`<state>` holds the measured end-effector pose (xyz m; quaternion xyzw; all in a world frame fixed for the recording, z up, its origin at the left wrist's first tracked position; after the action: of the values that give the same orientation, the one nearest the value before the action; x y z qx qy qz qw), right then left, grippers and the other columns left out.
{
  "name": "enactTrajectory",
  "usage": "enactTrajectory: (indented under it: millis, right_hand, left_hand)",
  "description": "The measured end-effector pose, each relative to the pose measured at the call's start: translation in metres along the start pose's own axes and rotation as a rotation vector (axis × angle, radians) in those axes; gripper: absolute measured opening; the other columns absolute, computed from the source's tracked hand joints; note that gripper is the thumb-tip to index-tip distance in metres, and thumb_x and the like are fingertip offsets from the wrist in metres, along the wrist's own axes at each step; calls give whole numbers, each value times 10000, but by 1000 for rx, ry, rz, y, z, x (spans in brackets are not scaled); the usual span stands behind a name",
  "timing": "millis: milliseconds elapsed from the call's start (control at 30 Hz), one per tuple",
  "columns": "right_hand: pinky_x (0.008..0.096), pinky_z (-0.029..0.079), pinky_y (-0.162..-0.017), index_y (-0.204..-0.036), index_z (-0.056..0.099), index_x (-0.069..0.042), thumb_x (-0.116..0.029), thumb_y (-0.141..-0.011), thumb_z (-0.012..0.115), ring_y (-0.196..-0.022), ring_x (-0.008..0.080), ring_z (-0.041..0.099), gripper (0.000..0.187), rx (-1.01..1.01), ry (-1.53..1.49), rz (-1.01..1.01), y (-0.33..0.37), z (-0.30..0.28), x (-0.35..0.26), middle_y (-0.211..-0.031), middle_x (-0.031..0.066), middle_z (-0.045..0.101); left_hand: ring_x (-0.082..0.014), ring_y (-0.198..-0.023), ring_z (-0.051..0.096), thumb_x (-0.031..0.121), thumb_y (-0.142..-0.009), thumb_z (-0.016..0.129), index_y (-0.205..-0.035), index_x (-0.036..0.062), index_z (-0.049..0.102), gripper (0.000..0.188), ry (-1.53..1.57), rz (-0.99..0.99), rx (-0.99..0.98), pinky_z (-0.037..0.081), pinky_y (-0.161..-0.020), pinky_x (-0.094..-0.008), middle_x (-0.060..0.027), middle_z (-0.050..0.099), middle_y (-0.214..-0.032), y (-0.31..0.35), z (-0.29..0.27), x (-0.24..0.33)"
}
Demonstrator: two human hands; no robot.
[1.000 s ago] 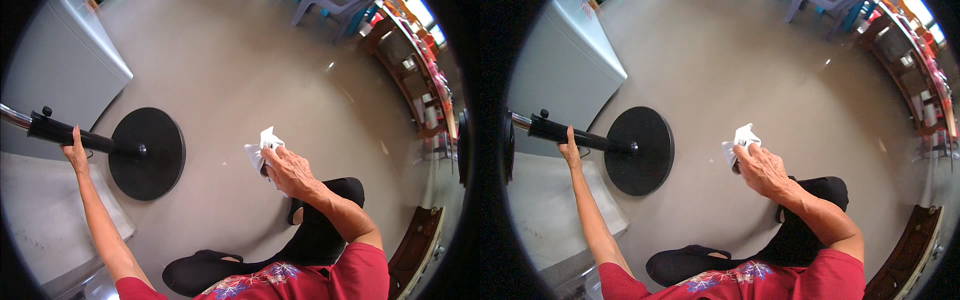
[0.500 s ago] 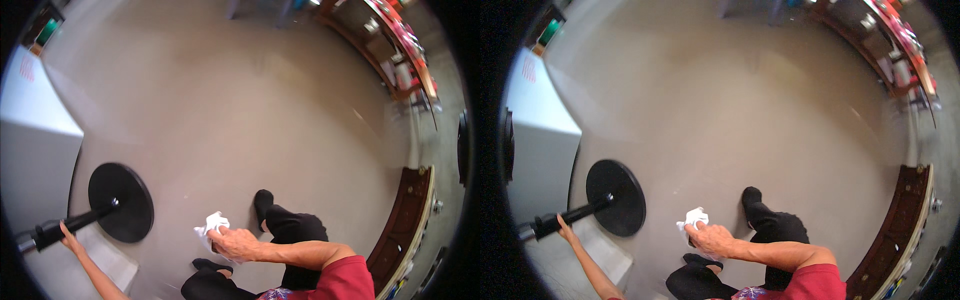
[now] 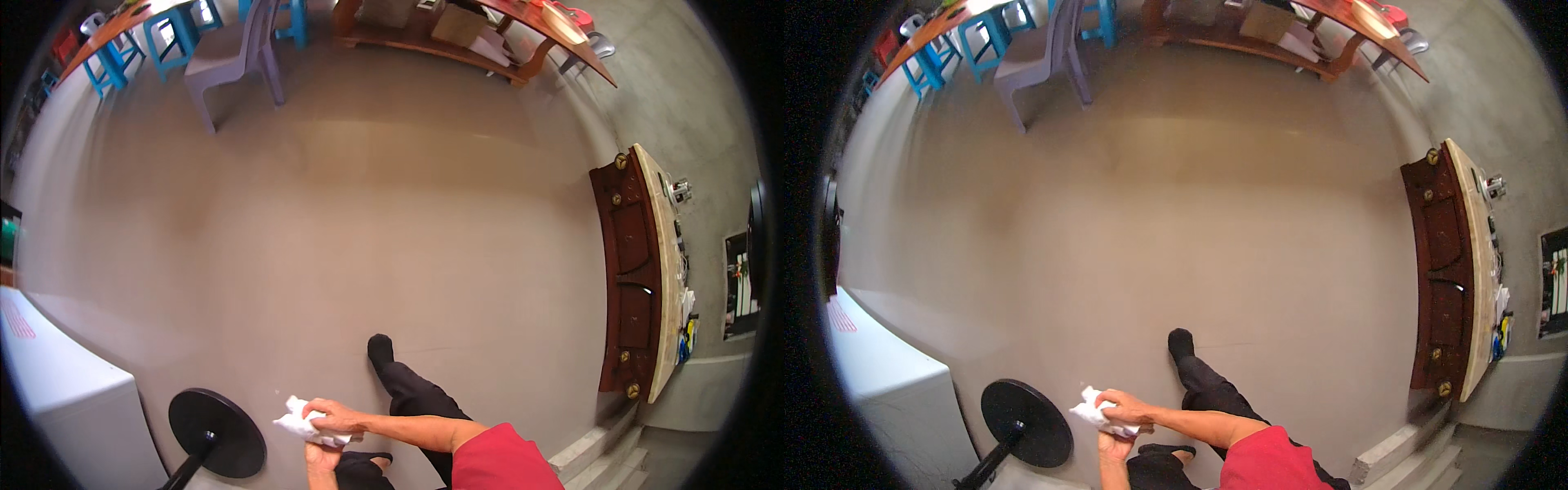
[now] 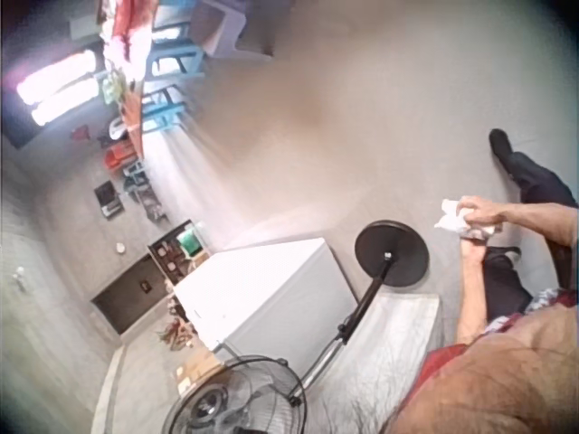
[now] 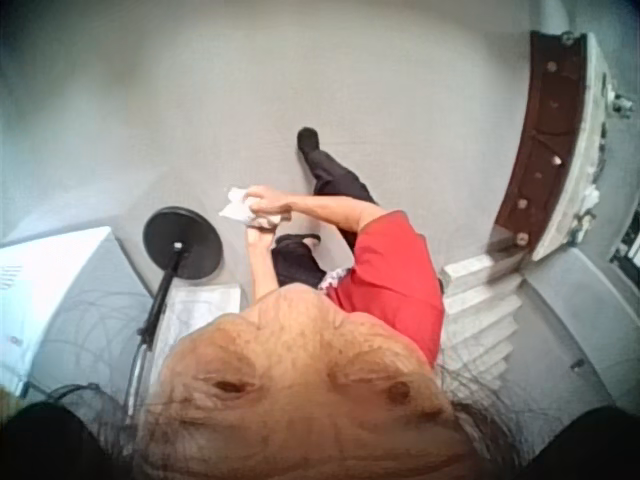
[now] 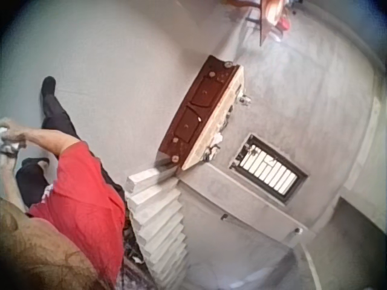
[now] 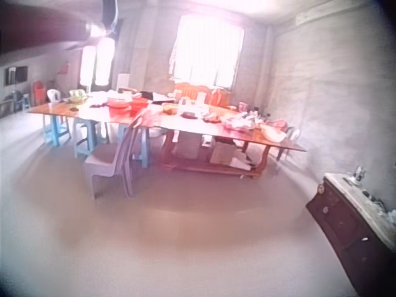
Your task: The person wipes the front and back wire cages of a standing fan with a white cloth. They then proceed to wipe the fan's vertical pole and the circular base, cleaning the entire unit from top to bottom.
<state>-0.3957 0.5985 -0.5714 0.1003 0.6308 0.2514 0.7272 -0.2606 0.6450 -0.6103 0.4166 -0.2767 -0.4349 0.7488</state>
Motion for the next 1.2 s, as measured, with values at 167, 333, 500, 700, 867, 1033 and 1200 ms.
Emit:
enactTrajectory:
  millis: [167,333,500,700,867,1033,1200]
  right_hand:
    - [375,425,-872,-1024,571,-89,-230,-789,508,-1037,284,527,281,247,134,19,24,-52,-14,-1112,127,531]
    - [367,449,-810,-1003,498,-83,-151,-773,531,-936,277,551,242,364,149,12,47,-79,-104,-1015,119,547]
    - [317,473,-797,-1101,424,-89,-79,-772,675,-977,180,529,414,539,-676,-63,59,-139,-184,-1021,91,543]
    - [331,449,-893,-1307,341,-26,-154,-757,733,-1059,178,512,687,576,-375,-12,54,-198,-275,-1193,111,502]
    - [299,479,-827,-1165,520,-12,-72,-753,709,-928,145,568,457,501,-632,25,34,-225,-287,-1051,64,594]
    - [249,486,-766,-1100,590,-19,-43,-774,682,-856,102,578,340,508,-505,-96,12,-263,-351,-960,16,625]
    - [340,539,-793,-1148,537,-71,55,-807,591,-898,172,623,367,579,-741,-186,-9,-324,-387,-1008,48,622]
  left_hand:
    - [-278,-1129,499,420,-867,518,-1264,162,470,477,-91,38,14,416,-920,-553,-67,495,-1268,24,76,0]
    - [-270,-1042,554,173,-731,551,-1231,94,478,511,-271,115,101,460,-868,-535,-75,548,-1166,30,134,20]
    - [-220,-935,582,1,-673,495,-1184,41,471,514,-325,355,-27,502,-833,-372,-80,570,-1040,35,244,52]
    - [-170,-999,557,182,-869,581,-1072,40,499,261,-112,445,-28,477,-841,-306,-60,576,-1037,56,391,60]
    - [-52,-778,498,203,-933,554,-981,62,562,150,-574,749,77,435,-680,-211,32,552,-863,52,441,89]
    - [-46,-649,459,191,-933,536,-898,20,577,179,-766,778,161,393,-576,-199,32,513,-702,23,454,129]
    - [-96,-590,541,209,-856,606,-946,72,560,170,-754,428,210,446,-477,-221,-23,590,-743,4,482,187]
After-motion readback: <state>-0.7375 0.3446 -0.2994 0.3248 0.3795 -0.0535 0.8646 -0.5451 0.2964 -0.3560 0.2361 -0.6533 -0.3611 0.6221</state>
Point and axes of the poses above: each hand's wrist, its own y-axis away from the middle knuckle, its own z-axis out of the palm, x = y × z, the point moved 4 cm from there along -y, towards the middle knuckle
